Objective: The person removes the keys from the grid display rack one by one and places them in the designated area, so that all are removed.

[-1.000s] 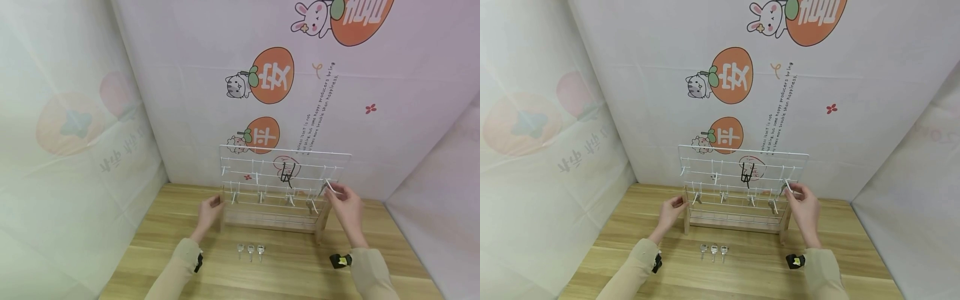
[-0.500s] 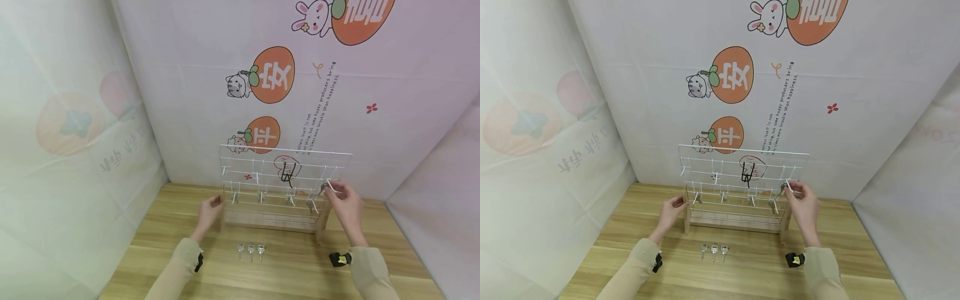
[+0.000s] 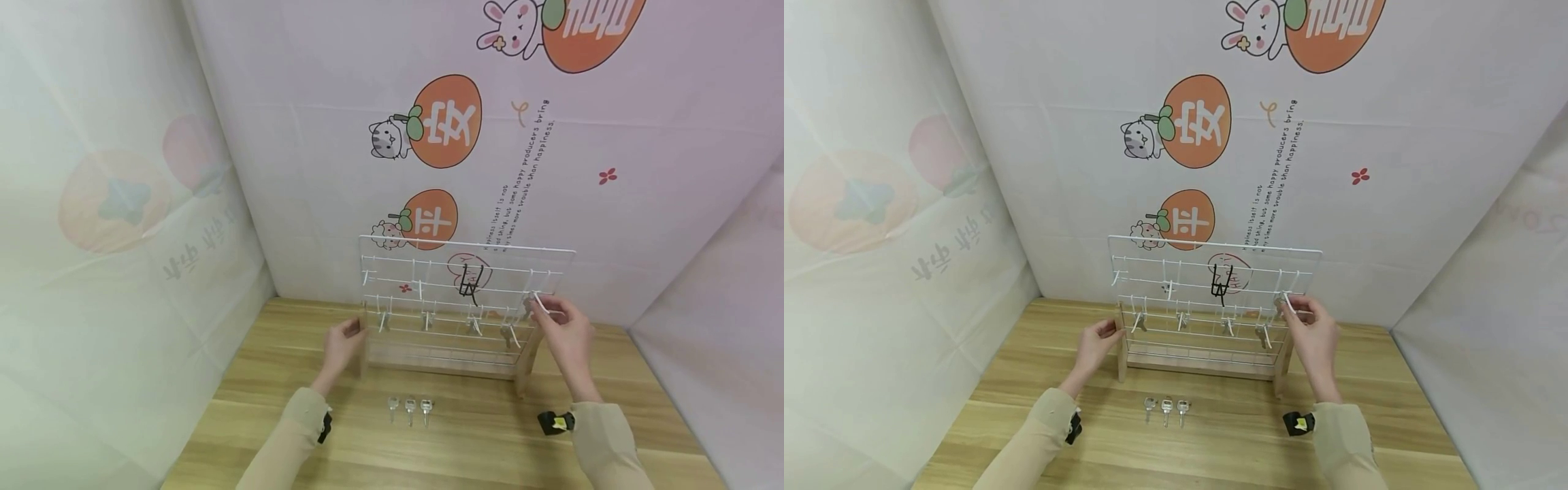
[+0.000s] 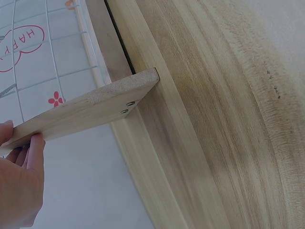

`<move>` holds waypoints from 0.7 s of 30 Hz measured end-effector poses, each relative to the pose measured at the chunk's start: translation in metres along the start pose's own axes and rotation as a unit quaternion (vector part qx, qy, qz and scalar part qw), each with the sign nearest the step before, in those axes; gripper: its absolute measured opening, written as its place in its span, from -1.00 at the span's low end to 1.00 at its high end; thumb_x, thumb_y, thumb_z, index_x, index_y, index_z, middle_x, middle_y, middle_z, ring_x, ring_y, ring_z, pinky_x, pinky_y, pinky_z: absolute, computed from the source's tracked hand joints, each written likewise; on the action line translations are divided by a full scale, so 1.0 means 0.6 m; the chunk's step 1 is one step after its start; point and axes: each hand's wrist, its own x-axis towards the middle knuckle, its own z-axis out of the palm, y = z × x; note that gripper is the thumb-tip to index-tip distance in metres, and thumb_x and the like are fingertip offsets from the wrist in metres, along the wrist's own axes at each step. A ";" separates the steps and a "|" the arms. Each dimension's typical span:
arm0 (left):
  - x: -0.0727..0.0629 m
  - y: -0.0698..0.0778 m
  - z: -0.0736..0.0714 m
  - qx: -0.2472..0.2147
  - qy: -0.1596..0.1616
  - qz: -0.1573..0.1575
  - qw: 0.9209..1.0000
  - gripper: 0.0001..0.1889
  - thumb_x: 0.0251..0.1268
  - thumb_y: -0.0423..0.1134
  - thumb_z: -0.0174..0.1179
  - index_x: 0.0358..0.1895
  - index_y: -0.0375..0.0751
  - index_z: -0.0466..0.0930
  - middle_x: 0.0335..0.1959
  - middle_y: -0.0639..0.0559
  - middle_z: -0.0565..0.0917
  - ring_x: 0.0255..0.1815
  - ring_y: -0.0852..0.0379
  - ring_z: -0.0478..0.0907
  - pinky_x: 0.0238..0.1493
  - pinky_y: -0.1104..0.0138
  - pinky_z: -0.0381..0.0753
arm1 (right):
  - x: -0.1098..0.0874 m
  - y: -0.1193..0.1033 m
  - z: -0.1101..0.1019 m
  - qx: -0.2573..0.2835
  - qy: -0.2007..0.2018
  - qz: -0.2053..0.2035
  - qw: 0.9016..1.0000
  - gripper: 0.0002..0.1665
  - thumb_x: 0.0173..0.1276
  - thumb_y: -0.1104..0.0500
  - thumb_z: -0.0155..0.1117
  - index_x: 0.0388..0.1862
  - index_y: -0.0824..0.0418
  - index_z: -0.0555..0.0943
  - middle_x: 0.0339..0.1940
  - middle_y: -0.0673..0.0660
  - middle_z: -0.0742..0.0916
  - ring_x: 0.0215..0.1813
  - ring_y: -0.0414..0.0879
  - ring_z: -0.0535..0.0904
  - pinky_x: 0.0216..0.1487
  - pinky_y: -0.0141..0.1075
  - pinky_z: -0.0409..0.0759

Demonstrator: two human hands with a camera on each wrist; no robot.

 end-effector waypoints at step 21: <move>0.000 -0.001 -0.001 0.006 0.004 0.006 1.000 -0.59 0.24 -0.44 0.29 0.14 -0.53 0.54 0.09 -0.44 0.64 0.10 -0.31 0.66 0.12 0.09 0.73 | -0.005 -0.006 -0.010 0.039 -0.008 -0.018 0.999 -0.72 0.36 0.24 0.33 -0.05 0.42 0.66 -0.44 -0.42 0.68 -0.45 -0.50 0.65 -0.34 -0.65 0.69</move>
